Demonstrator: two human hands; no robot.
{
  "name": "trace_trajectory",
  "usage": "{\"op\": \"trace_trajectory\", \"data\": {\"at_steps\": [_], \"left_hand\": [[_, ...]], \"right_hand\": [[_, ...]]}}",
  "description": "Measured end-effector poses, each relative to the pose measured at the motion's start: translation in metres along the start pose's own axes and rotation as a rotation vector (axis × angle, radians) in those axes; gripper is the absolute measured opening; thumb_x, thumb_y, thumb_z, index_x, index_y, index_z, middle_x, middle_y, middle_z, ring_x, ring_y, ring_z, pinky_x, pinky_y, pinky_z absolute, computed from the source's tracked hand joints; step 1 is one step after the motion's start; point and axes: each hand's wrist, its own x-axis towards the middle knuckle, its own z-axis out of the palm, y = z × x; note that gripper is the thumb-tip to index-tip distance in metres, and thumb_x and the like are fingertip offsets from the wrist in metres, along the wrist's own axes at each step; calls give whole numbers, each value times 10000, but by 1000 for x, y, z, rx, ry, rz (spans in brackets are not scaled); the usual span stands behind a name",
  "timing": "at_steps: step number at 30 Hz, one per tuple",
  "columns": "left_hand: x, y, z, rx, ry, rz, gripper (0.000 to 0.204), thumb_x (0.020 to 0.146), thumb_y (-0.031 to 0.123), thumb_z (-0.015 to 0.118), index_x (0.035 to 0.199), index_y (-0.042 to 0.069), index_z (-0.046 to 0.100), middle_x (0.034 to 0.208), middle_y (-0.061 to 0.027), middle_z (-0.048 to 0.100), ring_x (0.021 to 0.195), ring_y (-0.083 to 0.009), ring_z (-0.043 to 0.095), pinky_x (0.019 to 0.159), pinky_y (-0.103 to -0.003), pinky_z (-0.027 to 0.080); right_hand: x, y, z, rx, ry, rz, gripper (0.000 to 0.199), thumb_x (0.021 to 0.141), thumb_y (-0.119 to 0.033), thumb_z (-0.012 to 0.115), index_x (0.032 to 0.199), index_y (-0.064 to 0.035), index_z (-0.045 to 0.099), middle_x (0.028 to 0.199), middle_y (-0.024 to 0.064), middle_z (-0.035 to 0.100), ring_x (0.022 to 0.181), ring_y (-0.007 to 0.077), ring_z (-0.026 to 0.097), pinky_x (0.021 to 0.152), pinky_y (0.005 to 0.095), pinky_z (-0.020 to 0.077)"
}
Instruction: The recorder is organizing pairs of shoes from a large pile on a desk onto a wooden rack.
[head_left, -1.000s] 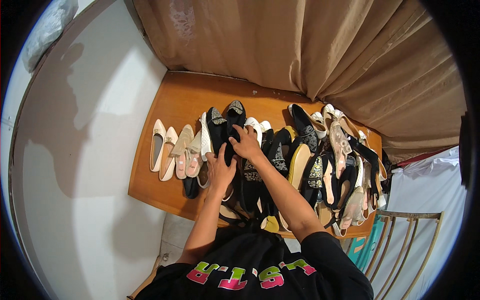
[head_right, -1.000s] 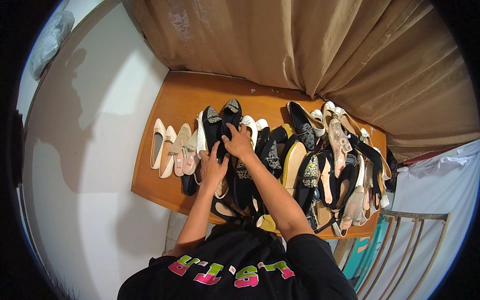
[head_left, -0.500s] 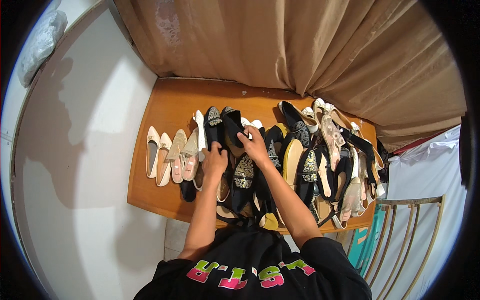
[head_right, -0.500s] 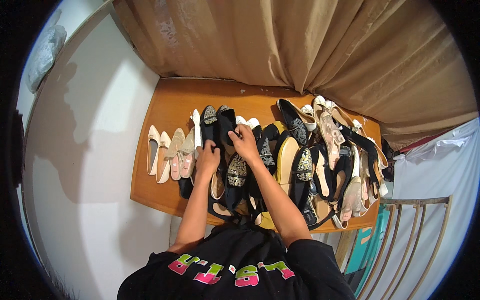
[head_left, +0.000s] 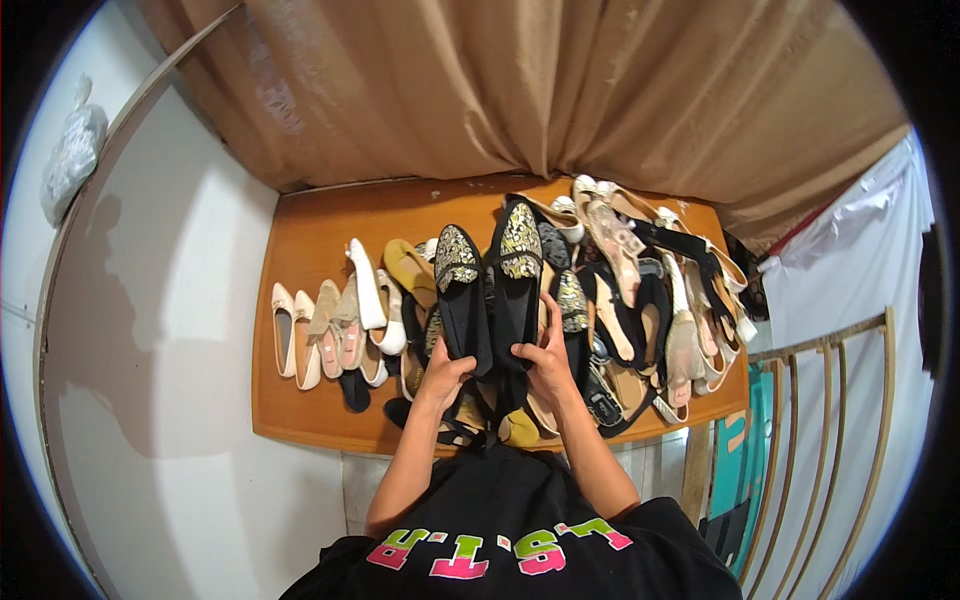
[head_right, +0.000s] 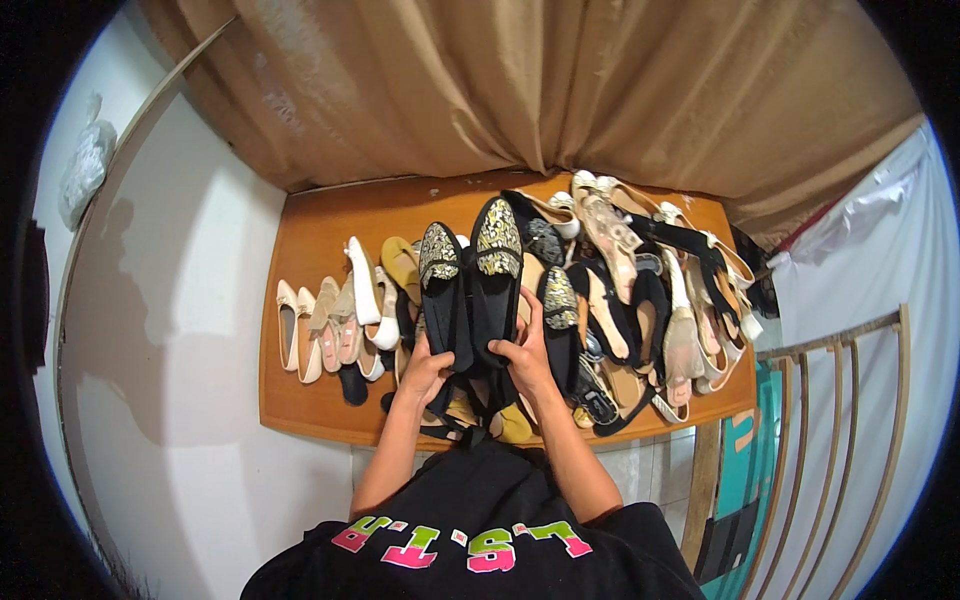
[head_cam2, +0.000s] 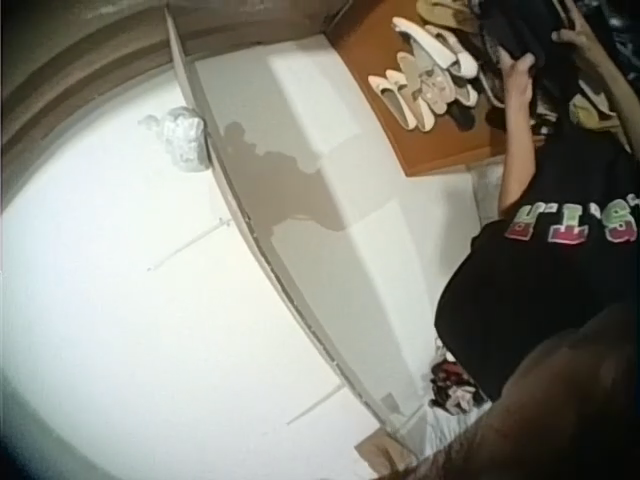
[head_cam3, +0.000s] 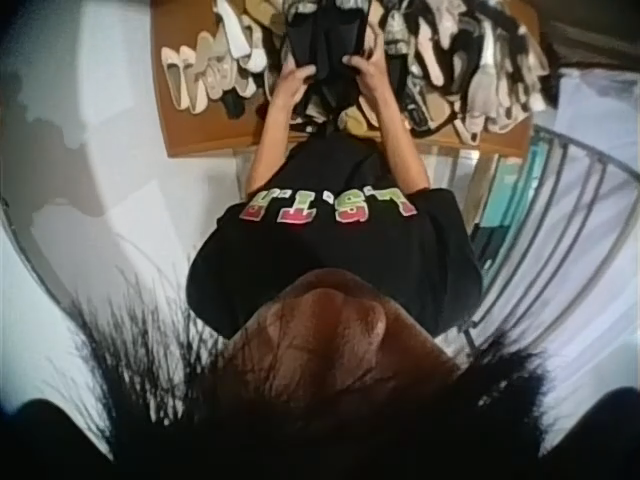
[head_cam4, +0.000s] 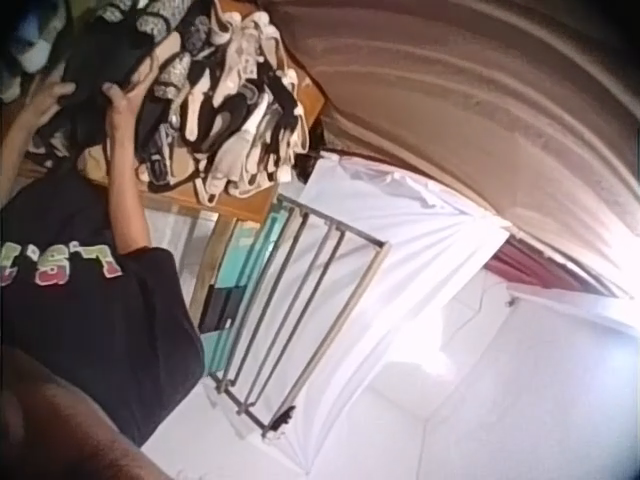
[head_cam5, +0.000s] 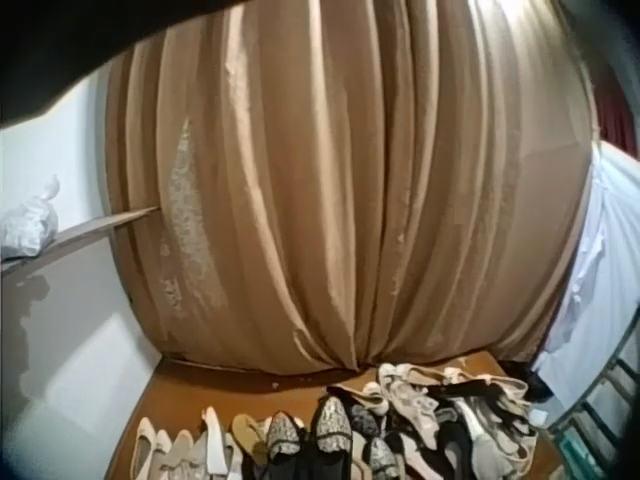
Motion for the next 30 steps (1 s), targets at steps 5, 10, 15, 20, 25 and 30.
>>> {"op": "trace_trajectory", "data": {"at_steps": [5, 10, 15, 20, 25, 30], "left_hand": [[-6, -41, 41, 169, -40, 135, 889, 714, -148, 559, 1525, 95, 287, 1335, -76, 527, 1204, -214, 575, 957, -322, 503], [-10, -59, 80, 225, -63, 94, 771, 777, -80, 671, 1454, 48, 326, 1292, -96, 526, 1195, -214, 548, 1038, -326, 434], [-11, -72, 116, 140, -27, 127, 667, 886, -8, 699, 1445, 33, 337, 1347, -110, 521, 1227, -211, 542, 1052, -344, 441], [-6, -87, 141, 126, -8, 234, 678, 877, -20, 697, 1454, 32, 344, 1362, -111, 512, 1233, -216, 538, 1052, -350, 445], [-3, -100, 160, 130, 18, 221, 698, 871, -24, 697, 1466, 29, 335, 1373, -114, 503, 1247, -215, 526, 1060, -354, 438], [0, -114, 174, 121, 53, 269, 691, 872, -19, 697, 1462, 27, 339, 1370, -116, 506, 1257, -211, 516, 1071, -349, 423]], "right_hand": [[-36, -7, -50, -210, 160, -100, 1081, 640, 87, 647, 1581, -130, 161, 1370, 122, 500, 1231, 237, 532, 997, 332, 464], [-60, -25, -76, -288, 152, -102, 1111, 662, 143, 687, 1586, -138, 139, 1399, 128, 484, 1268, 248, 514, 1049, 360, 442], [-72, -39, -101, -242, 133, -128, 1148, 665, 134, 750, 1590, -142, 129, 1423, 140, 453, 1298, 252, 487, 1061, 379, 455], [-77, -57, -122, -231, 124, -127, 1150, 667, 122, 760, 1592, -133, 125, 1483, 150, 374, 1335, 255, 444, 1086, 374, 428], [-78, -71, -141, -238, 69, -126, 1156, 659, 117, 766, 1591, -126, 126, 1487, 156, 371, 1333, 266, 447, 1110, 373, 392], [-71, -78, -161, -225, 21, -96, 1163, 645, 130, 764, 1588, -123, 131, 1461, 153, 409, 1324, 267, 455, 1111, 375, 389]]}}
